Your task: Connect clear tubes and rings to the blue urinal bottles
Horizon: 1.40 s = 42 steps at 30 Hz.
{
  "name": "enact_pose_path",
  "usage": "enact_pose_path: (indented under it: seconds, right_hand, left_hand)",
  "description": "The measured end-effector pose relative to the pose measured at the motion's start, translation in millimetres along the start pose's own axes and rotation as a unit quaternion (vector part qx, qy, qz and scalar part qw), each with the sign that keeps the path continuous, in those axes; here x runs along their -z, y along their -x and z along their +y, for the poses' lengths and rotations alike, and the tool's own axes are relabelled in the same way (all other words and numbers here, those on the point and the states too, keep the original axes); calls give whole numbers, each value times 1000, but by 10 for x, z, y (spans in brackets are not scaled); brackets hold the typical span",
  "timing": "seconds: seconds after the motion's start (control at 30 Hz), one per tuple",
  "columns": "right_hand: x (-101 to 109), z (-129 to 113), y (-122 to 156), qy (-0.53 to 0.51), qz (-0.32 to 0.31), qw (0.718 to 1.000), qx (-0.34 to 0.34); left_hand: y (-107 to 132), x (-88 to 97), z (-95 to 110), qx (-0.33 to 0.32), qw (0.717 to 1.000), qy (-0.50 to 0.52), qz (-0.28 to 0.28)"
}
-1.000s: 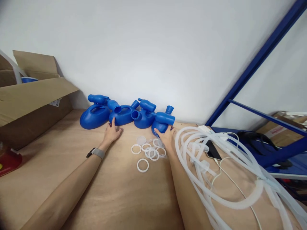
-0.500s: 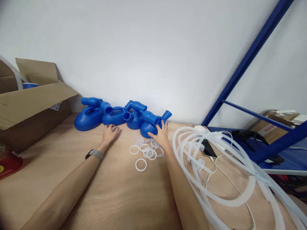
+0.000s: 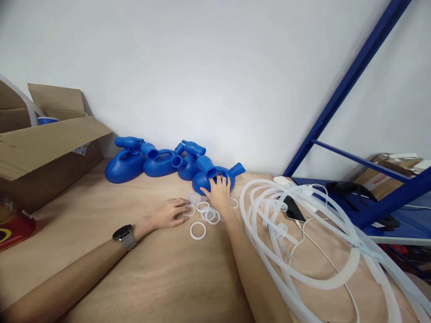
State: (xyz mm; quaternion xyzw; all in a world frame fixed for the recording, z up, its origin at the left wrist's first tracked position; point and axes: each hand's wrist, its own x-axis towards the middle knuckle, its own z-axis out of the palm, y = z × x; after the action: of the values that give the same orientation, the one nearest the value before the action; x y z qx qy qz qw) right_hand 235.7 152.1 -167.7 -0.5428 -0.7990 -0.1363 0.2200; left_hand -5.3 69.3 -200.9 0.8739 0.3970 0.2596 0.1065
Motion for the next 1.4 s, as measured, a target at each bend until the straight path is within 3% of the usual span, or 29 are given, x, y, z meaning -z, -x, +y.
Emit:
enact_pose_path:
  seconds: [0.2, 0.43, 0.5, 0.6, 0.67, 0.77, 0.83, 0.97, 1.07, 1.27, 1.4]
  right_hand:
    - [125, -366, 62, 18, -20, 1000, 1]
    - [442, -662, 177, -8, -107, 993, 46]
    - [633, -695, 185, -65, -151, 983, 81]
    - [975, -667, 123, -225, -227, 938, 132]
    - [1158, -577, 44, -294, -203, 929, 101]
    - [1237, -348, -74, -226, -89, 970, 16]
    - [1169, -181, -128, -146, -65, 987, -25]
    - [988, 6, -170, -188, -168, 963, -94]
    - [955, -25, -156, -225, -181, 953, -97]
    - [1003, -167, -102, -200, -163, 966, -27]
    - [1015, -172, -96, -193, -170, 966, -23]
  left_hand:
    - [46, 29, 31, 2, 999, 28, 33]
    - [11, 210, 170, 120, 965, 90, 214]
    - [-88, 340, 211, 140, 952, 102, 252]
    - [-232, 565, 260, 160, 931, 110, 308]
    - [-279, 699, 258, 166, 920, 112, 337]
    - [-273, 829, 168, 173, 922, 106, 329]
    - [-255, 856, 67, 203, 921, 111, 314]
    - [-269, 809, -96, 306, 902, 150, 263]
    - [-306, 748, -91, 334, 899, 176, 222]
    - [-444, 620, 68, 256, 931, 63, 254]
    - [-539, 600, -13, 201, 940, 9, 275]
